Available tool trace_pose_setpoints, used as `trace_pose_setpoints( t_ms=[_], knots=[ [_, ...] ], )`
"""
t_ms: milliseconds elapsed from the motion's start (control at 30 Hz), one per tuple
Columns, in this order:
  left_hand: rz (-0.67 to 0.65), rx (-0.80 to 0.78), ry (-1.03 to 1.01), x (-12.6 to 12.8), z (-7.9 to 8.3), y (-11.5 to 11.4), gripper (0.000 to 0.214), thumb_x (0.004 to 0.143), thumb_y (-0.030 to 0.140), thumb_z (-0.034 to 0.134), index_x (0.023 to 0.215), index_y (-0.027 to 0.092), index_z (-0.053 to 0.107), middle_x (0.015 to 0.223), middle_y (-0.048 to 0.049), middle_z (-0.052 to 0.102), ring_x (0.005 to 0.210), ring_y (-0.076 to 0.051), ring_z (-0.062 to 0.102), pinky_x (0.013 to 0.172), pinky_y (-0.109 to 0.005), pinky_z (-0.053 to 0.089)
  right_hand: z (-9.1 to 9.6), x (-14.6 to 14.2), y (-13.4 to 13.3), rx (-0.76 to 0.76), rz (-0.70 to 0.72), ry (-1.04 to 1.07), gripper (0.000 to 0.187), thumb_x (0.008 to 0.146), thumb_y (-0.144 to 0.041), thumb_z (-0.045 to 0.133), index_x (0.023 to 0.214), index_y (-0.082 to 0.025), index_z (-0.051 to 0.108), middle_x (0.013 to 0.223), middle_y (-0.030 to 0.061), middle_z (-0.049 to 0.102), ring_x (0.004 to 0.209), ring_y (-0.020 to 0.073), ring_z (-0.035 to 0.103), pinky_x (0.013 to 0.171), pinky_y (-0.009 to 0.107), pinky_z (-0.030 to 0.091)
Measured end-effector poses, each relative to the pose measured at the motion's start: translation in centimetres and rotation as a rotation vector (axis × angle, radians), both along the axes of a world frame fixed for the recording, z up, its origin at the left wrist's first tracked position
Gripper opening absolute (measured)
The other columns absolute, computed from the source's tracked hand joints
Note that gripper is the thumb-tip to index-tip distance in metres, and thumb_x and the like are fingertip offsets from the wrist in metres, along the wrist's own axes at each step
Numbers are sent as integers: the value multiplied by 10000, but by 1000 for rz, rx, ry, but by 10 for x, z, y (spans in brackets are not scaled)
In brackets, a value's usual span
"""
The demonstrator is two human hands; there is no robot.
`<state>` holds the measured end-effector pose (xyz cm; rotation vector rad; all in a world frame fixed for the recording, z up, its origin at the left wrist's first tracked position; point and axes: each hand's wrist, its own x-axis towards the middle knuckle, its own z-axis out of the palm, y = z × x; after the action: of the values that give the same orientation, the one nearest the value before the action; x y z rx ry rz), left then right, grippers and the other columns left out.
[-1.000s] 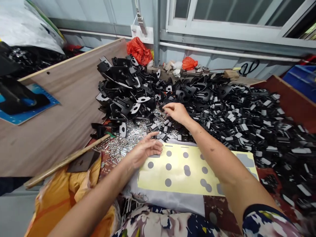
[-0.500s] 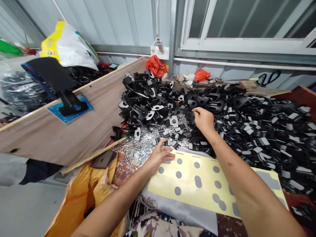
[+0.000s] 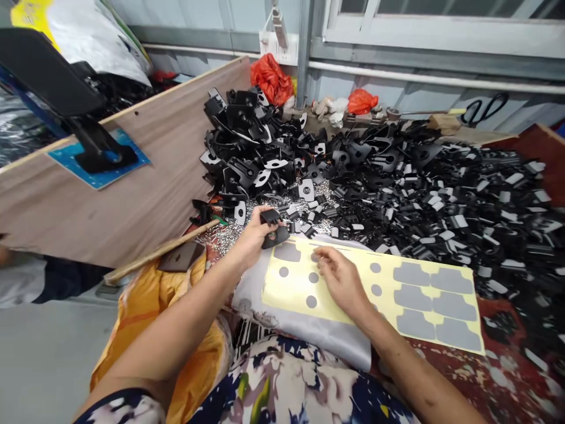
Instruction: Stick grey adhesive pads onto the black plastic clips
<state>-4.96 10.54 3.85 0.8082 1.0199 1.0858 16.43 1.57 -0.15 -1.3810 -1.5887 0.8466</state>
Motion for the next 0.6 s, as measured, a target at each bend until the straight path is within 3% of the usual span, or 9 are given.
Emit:
trace_pose_setpoints(
  t_ms=[100, 233, 333, 433, 533, 600],
  knots=[
    [-144, -39, 58, -3, 6, 7, 554, 656, 59, 710, 1148, 233, 521, 881, 12, 646, 710, -118, 595, 639, -210, 517, -6, -10, -5, 47, 117, -119, 282, 990, -129, 487, 1119, -247, 709, 1176, 91, 716, 1113, 249, 689, 979, 428, 567],
    [-284, -67, 190, -3, 10, -4, 567, 725, 179, 728, 1248, 265, 527, 862, 24, 564, 692, -142, 560, 581, -250, 525, -10, -27, 3, 5, 141, -254, 346, 916, -30, 529, 1150, -199, 718, 1297, 125, 694, 1221, 284, 617, 1076, 480, 500],
    [-640, 13, 390, -12, 1, -25, 508, 759, 246, 681, 1262, 245, 610, 885, 10, 614, 679, -148, 565, 606, -268, 498, -10, -26, 13, -64, 158, -240, 351, 918, -12, 519, 1121, -202, 734, 1222, 97, 735, 1183, 268, 621, 1067, 467, 488],
    [-934, 165, 656, -18, -18, -44, 606, 721, 219, 619, 1324, 221, 684, 1086, -42, 728, 938, -236, 663, 892, -376, 531, -6, -19, 23, -233, 111, -45, 331, 926, -32, 521, 1058, -220, 760, 1166, 68, 760, 1135, 230, 647, 1049, 431, 496],
    [-974, 252, 798, -14, -36, -53, 747, 709, 195, 561, 1451, 229, 633, 1228, -64, 747, 1088, -279, 662, 1032, -435, 482, 11, -19, 30, -501, 74, 340, 218, 909, -118, 601, 1003, -216, 771, 1087, 47, 776, 909, 163, 666, 900, 330, 539],
    [-935, 276, 829, -9, -41, -56, 652, 705, 196, 567, 1343, 212, 697, 1185, -77, 758, 1014, -277, 672, 983, -428, 501, 36, -27, 29, -612, 185, 634, 172, 874, -228, 691, 1025, -201, 769, 1089, 50, 782, 697, 108, 581, 753, 271, 525]
  ],
)
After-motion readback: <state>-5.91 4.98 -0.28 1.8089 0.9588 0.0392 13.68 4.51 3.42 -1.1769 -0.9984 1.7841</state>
